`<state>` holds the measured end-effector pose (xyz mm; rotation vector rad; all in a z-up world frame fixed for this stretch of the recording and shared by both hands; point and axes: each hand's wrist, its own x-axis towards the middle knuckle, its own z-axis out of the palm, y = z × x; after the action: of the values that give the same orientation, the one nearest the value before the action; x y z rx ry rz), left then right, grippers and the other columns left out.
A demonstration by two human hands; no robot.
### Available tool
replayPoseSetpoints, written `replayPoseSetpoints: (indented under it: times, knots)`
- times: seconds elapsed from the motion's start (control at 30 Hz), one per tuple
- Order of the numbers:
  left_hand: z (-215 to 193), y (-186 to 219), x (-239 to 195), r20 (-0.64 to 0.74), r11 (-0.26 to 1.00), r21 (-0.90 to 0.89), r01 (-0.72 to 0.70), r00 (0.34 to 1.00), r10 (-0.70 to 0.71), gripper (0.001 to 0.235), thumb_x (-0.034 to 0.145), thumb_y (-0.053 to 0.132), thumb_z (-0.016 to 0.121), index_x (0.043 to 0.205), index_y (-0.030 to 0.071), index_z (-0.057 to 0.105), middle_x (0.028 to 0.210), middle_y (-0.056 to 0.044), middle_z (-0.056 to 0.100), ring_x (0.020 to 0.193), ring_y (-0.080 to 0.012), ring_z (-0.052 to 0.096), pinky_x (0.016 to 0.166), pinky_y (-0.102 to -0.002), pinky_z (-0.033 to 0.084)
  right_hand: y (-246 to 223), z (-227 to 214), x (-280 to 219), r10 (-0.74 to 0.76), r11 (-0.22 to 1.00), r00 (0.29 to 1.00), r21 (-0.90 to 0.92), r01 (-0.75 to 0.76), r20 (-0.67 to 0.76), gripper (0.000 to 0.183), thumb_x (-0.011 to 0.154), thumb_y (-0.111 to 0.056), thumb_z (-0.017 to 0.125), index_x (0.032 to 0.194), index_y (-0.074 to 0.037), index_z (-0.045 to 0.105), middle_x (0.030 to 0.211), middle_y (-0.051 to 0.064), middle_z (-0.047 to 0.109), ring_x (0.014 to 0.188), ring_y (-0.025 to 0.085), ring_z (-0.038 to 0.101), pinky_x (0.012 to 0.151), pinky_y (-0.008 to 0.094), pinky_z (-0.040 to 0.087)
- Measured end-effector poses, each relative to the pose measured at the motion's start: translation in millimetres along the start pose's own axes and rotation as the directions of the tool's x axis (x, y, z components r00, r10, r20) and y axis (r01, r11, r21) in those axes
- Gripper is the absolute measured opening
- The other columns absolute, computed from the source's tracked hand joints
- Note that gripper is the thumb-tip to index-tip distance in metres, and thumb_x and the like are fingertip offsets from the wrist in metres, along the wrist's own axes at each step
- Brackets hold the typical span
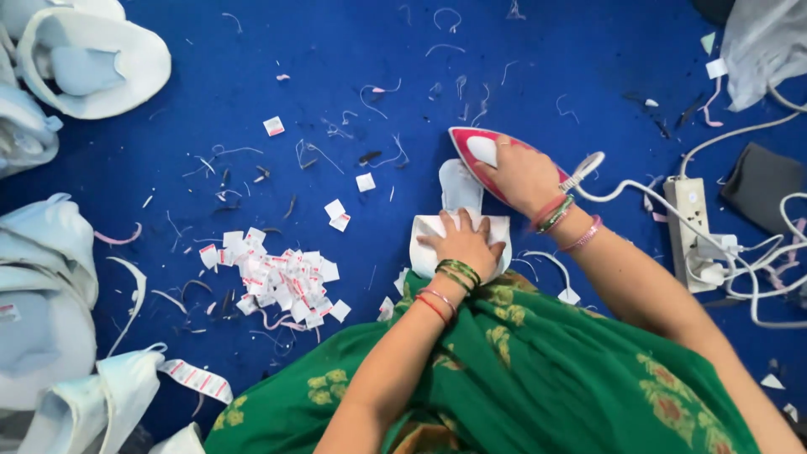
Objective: The person sits on a blue floor and irons the inside of white caps using a red electric iron. They repeatedly pick up caps, place small white paper squares inside them, press the iron onto the paper, and then toss the finished caps into a pile.
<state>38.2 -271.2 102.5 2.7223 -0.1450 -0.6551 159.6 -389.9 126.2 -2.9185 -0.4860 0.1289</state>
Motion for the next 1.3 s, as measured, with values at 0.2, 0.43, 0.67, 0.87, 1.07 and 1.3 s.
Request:
replayPoseSetpoints:
  times: [0.2,0.43,0.67,0.87,1.07,1.3]
  knots:
    - [27,-19,13,-0.132,0.995,0.018,-0.096,0.986,0.098,0.069,0.086,0.061,0.055,0.144,0.023,0.055,0.153,-0.024,0.039,0.143,-0.0535,0.022,0.099,-0.088,0.019,-25,-19,-2,0.025,0.999,1.0,0.031,-0.024,-0.01,0.06,0.098,-0.058,0.061,0.108,0.0,0.06,0.083,0.022,0.073,0.074,0.041,0.072,0.062,0.051,0.056]
    - [20,-20,12,-0.128,0.994,0.004,-0.107,0.986,0.107,0.068,0.09,0.061,0.055,0.145,0.021,0.057,0.155,-0.023,0.041,0.146,-0.0508,0.027,0.105,-0.085,0.02,-26,-22,23,0.019,0.999,0.98,0.028,-0.026,0.198,0.057,0.098,-0.056,0.06,0.114,-0.001,0.062,0.089,0.023,0.073,0.08,0.041,0.072,0.068,0.052,0.058]
    - [9,-18,15,-0.098,0.993,-0.041,-0.113,0.989,0.108,0.072,0.084,0.06,0.06,0.143,0.02,0.058,0.153,-0.026,0.041,0.143,-0.0516,0.027,0.106,-0.082,0.02,-12,-18,6,-0.085,0.994,0.932,-0.041,0.106,0.352,0.061,0.091,-0.06,0.059,0.124,-0.008,0.058,0.089,0.022,0.073,0.083,0.041,0.073,0.07,0.051,0.059]
    - [16,-19,8,-0.09,0.993,-0.046,-0.113,0.99,0.109,0.069,0.086,0.061,0.06,0.141,0.02,0.062,0.153,-0.027,0.042,0.143,-0.0522,0.029,0.108,-0.08,0.021,-12,-13,29,-0.099,0.995,0.99,0.038,0.095,0.101,0.056,0.095,-0.059,0.059,0.113,-0.006,0.06,0.092,0.021,0.073,0.08,0.041,0.072,0.064,0.051,0.058]
    - [19,-19,6,-0.102,0.993,-0.04,-0.113,0.989,0.109,0.069,0.083,0.062,0.061,0.139,0.021,0.063,0.152,-0.026,0.044,0.143,-0.0508,0.03,0.105,-0.081,0.023,-30,-6,17,-0.025,0.999,0.986,0.046,0.018,0.165,0.059,0.095,-0.059,0.06,0.117,-0.004,0.06,0.087,0.019,0.074,0.077,0.039,0.072,0.063,0.052,0.057]
    - [-15,-31,21,-0.018,0.978,-0.134,-0.161,0.987,0.16,0.064,0.082,0.06,0.066,0.13,0.019,0.068,0.138,-0.026,0.055,0.135,-0.0451,0.044,0.102,-0.068,0.04,-23,-21,55,0.016,0.999,0.977,0.032,-0.024,0.213,0.061,0.095,-0.058,0.061,0.12,-0.003,0.06,0.091,0.021,0.074,0.08,0.04,0.074,0.067,0.049,0.06]
